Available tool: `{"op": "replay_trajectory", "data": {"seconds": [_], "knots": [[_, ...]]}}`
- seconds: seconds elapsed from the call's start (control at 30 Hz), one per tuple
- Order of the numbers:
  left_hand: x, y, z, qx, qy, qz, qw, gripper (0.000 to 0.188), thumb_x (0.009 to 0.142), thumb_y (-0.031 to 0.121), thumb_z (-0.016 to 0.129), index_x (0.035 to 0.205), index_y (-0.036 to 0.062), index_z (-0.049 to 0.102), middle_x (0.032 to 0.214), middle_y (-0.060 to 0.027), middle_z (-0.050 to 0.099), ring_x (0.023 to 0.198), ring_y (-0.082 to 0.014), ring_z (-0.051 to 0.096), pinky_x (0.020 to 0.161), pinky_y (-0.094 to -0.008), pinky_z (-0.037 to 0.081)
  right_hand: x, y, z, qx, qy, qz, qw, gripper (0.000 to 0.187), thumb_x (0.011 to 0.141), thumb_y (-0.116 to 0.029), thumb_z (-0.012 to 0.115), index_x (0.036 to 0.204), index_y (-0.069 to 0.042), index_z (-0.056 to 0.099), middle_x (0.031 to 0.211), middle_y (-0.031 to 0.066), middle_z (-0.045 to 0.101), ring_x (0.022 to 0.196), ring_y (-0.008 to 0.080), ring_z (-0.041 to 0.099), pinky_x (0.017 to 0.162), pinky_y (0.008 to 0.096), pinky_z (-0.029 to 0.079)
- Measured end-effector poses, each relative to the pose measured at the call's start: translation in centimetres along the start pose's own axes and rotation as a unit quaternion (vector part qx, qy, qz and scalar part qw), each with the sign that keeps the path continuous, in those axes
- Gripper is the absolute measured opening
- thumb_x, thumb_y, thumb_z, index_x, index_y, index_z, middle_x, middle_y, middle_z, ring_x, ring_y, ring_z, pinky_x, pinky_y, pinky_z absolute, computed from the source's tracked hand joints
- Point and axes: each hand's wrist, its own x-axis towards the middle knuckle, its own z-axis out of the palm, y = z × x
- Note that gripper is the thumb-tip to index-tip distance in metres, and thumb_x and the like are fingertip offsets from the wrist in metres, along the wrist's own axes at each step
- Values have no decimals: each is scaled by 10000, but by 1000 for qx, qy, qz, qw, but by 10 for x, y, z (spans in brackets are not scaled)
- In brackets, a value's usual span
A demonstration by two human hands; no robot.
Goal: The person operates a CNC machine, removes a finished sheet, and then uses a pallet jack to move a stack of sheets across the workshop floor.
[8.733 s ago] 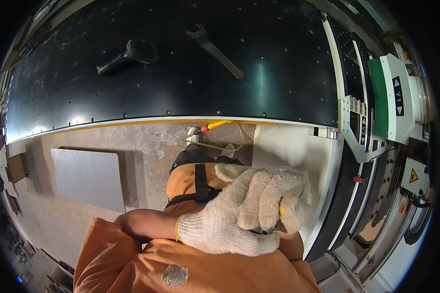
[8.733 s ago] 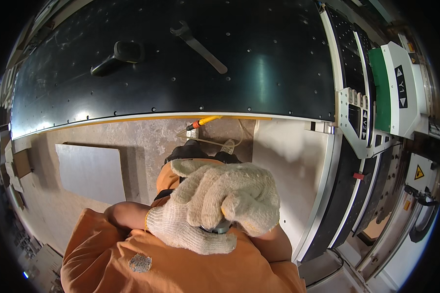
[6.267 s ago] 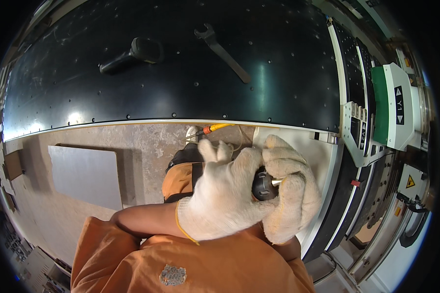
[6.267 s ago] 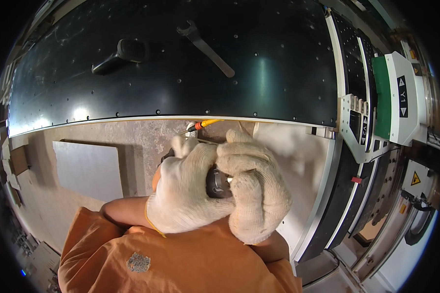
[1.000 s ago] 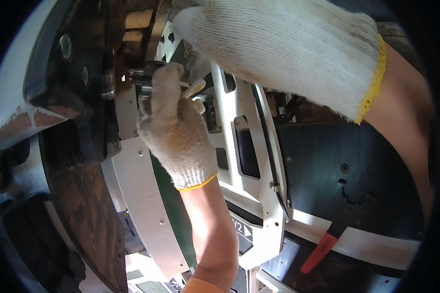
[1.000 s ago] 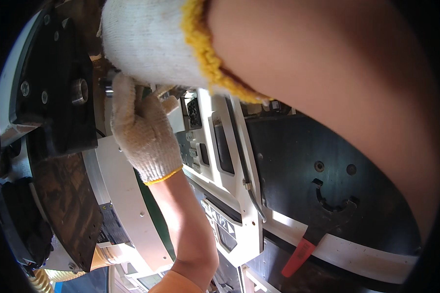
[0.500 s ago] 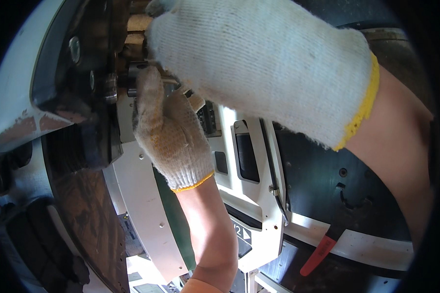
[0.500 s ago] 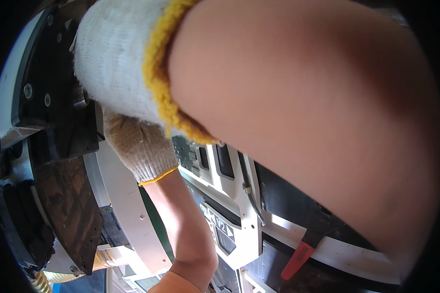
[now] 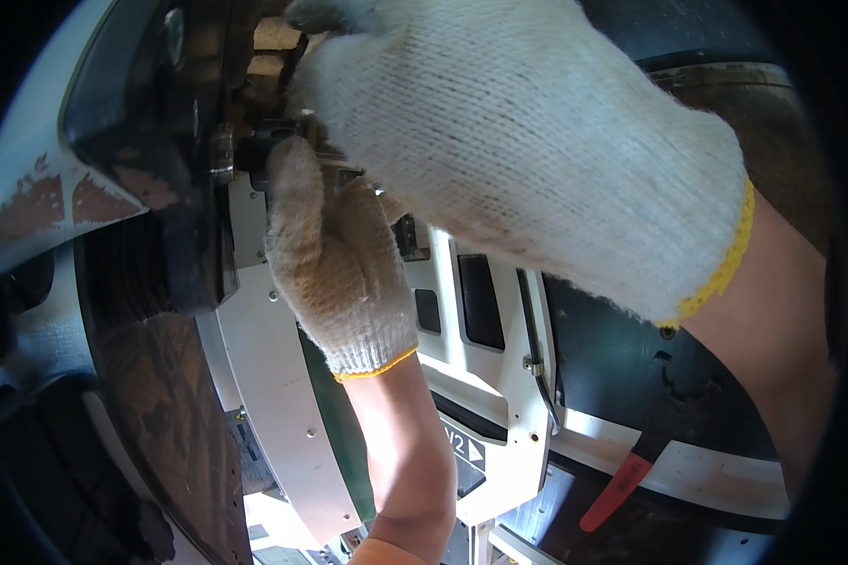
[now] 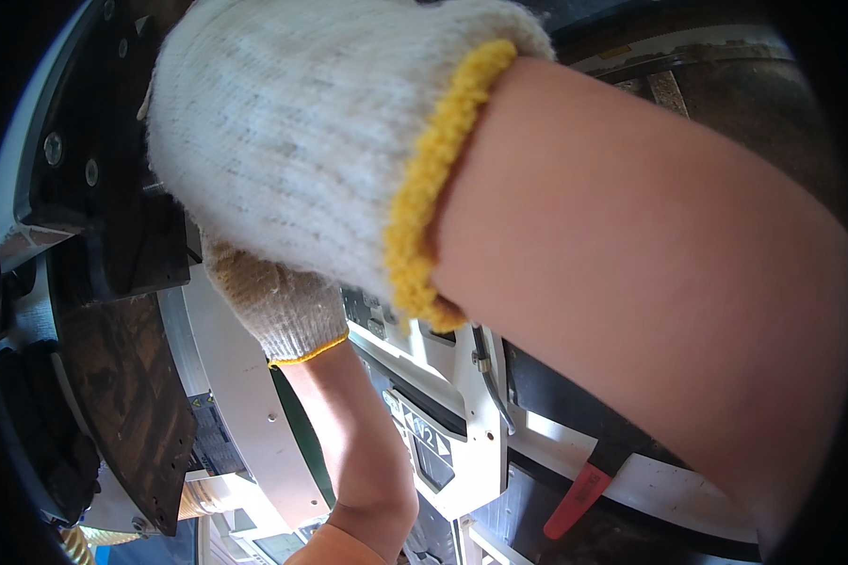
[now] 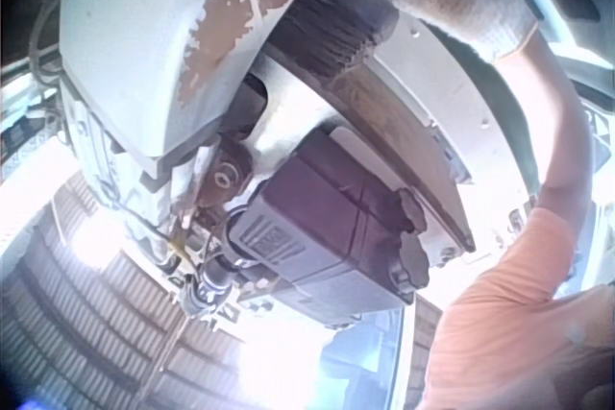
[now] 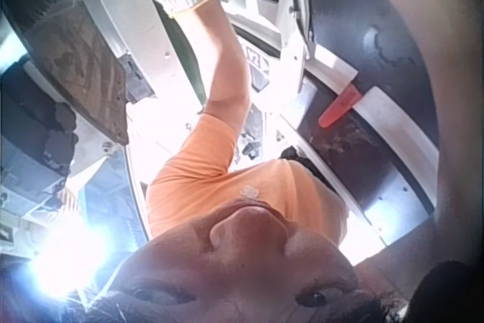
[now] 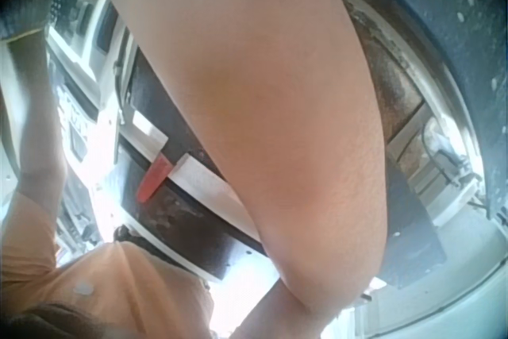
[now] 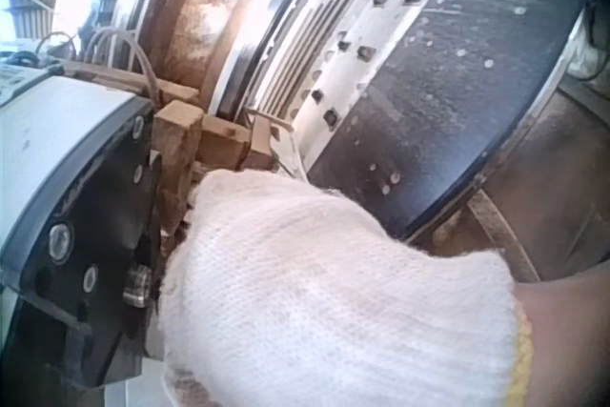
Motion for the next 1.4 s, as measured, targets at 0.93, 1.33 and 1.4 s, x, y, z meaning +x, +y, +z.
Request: {"op": "replay_trajectory", "data": {"seconds": [0.93, 1.33, 1.4], "knots": [[-2, -33, -23, -370, -81, -33, 925, 302, 1094, 136, 580, 1375, 41, 638, 1426, -140, 667, 1331, -243, 635, 1153, -430, 520, -1, -26, 25, 59, 144, -33, 987, 509, 941, -76, 679, 1375, 115, 496, 983, 290, 738, 943, 414, 767, 829, 432, 640], [6, -39, -28, -96, -34, -1, 995, 406, 1050, 157, 660, 1431, 40, 581, 1451, -138, 650, 1339, -250, 629, 1156, -428, 507, -10, -22, 22, 121, 158, -67, 978, 460, 871, -54, 747, 1252, 84, 531, 1038, 323, 721, 1004, 477, 737, 843, 466, 619], [8, -41, -28, -29, -28, 13, 999, 428, 1044, 161, 671, 1442, 40, 570, 1456, -137, 646, 1342, -251, 627, 1158, -428, 504, -13, -20, 28, 131, 166, -53, 976, 431, 872, -27, 731, 1240, 86, 538, 1070, 327, 715, 1054, 485, 720, 879, 464, 610]]}}
